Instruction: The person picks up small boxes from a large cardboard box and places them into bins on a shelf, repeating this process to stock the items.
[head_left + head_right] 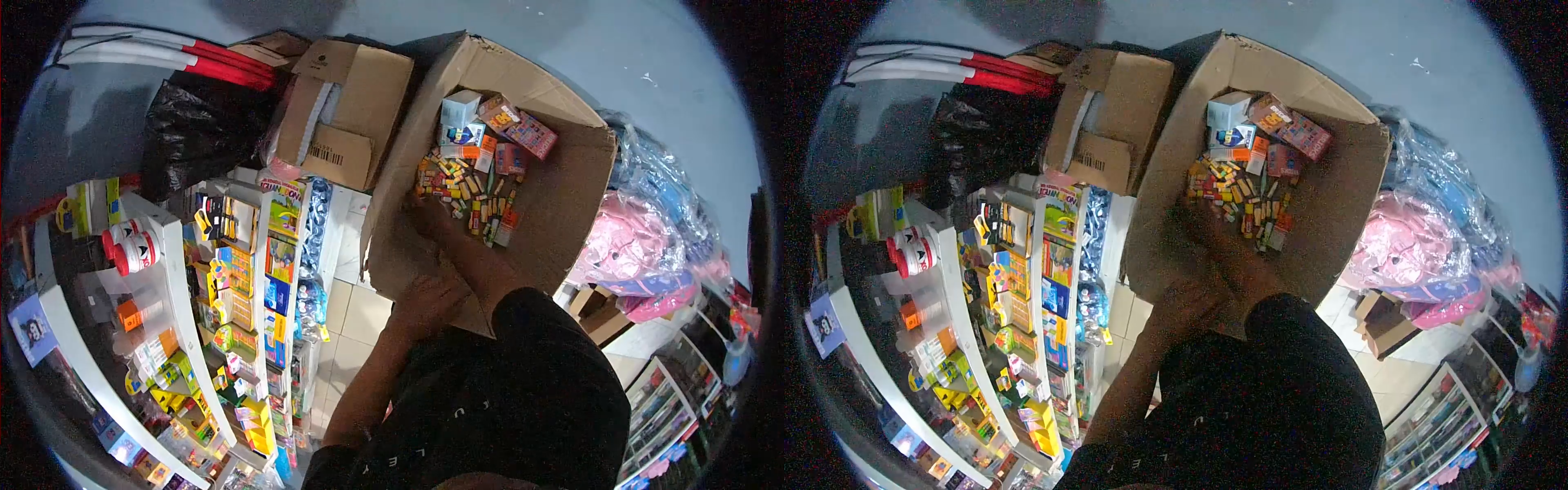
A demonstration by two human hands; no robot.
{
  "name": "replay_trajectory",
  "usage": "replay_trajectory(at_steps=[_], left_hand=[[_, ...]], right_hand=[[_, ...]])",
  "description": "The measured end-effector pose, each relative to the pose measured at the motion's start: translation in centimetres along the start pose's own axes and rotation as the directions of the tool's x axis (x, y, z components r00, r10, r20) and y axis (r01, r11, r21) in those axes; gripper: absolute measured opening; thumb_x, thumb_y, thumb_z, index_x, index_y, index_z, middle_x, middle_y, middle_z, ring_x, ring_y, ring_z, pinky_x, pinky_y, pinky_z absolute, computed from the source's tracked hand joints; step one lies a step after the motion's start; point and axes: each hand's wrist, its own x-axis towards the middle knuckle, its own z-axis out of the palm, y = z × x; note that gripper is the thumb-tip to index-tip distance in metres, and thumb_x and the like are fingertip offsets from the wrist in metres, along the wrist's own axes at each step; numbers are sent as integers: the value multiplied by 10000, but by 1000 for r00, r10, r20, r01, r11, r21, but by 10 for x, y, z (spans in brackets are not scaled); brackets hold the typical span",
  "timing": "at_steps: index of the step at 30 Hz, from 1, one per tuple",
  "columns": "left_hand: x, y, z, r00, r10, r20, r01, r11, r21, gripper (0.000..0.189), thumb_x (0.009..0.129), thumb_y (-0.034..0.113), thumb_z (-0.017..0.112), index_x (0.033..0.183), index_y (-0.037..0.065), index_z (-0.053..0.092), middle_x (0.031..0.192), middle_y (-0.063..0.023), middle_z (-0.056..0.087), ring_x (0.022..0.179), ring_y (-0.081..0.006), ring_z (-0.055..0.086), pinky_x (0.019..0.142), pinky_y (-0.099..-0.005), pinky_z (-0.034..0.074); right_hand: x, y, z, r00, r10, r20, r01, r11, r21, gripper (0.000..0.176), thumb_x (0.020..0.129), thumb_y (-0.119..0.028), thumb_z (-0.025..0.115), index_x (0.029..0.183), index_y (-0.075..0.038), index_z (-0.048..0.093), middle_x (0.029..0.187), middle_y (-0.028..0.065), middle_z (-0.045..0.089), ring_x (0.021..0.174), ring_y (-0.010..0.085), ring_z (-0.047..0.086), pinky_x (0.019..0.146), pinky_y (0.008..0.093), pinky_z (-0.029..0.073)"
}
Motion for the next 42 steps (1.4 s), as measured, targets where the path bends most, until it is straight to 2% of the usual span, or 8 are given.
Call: replay_trajectory(at_steps=[9, 12, 15, 18, 23, 27, 32, 42], left_hand=[[2, -2, 3, 997, -34, 73, 33, 999, 15, 260, 856, 255, 644, 1089, 142, 670, 997, -69, 664, 982, -271, 628, 874, -447, 483], [3, 0, 2, 1000, -9, -4, 9, 1000, -4, 249, 882, 260, 621, 1089, 134, 678, 1004, -74, 671, 974, -277, 635, 881, -452, 483], [4, 0, 3, 1000, -1, -7, 1, 1000, 12, 254, 899, 266, 602, 1104, 135, 674, 1040, -75, 672, 959, -283, 642, 880, -448, 486], [6, -2, 4, 992, -46, 114, 43, 999, 26, 257, 918, 277, 580, 1117, 143, 673, 1067, -74, 672, 999, -283, 637, 888, -448, 485], [8, -2, 2, 996, 9, 86, -11, 1000, 26, 254, 915, 272, 587, 1137, 175, 662, 1076, -72, 665, 1017, -289, 620, 916, -460, 477], [10, -3, 1, 996, 34, 86, -41, 997, 73, 236, 903, 271, 601, 1090, 152, 679, 1043, -81, 677, 985, -271, 643, 920, -446, 481], [7, -2, 2, 997, -11, 81, 6, 998, 58, 238, 878, 259, 627, 1076, 135, 671, 1038, -72, 676, 971, -274, 643, 867, -451, 502], [18, 4, -12, 974, -93, 207, 87, 996, 37, 237, 866, 235, 622, 1068, 116, 660, 1007, -82, 669, 987, -284, 631, 862, -455, 500]], right_hand=[[-1, 28, 41, 981, 181, 66, -189, 843, 504, 362, 907, -189, 576, 1211, 6, 553, 1124, 182, 595, 1002, 295, 619, 783, 467, 540], [-14, 53, 72, 922, 155, -355, 146, 709, 689, 295, 898, -239, 609, 1071, 0, 609, 1055, 155, 612, 971, 265, 616, 774, 451, 523], [-37, 66, 58, 934, 354, 59, -86, 61, 994, 253, 885, -256, 630, 977, -20, 630, 989, 121, 608, 920, 236, 606, 767, 436, 501], [-65, 78, 48, 901, 293, 319, 63, -817, 573, 200, 879, -242, 631, 903, -43, 630, 898, 87, 594, 841, 209, 592, 727, 417, 486], [-72, 120, 76, 894, 312, 323, -28, -679, 734, 176, 880, -211, 616, 852, -37, 606, 871, 83, 582, 856, 218, 583, 759, 417, 484], [-50, 140, 83, 753, 656, -44, -128, 213, 969, 229, 857, -216, 668, 964, -29, 589, 959, 114, 591, 882, 245, 597, 789, 445, 514], [-38, 123, 32, 758, 651, -48, -461, 586, 666, 521, 880, -235, 659, 1302, -39, 425, 1194, 160, 550, 979, 281, 608, 692, 454, 560], [12, 146, 92, 812, 581, 60, -548, 723, 420, 666, 951, -383, 535, 1478, -73, 270, 1187, 148, 570, 985, 261, 619, 640, 412, 558]])
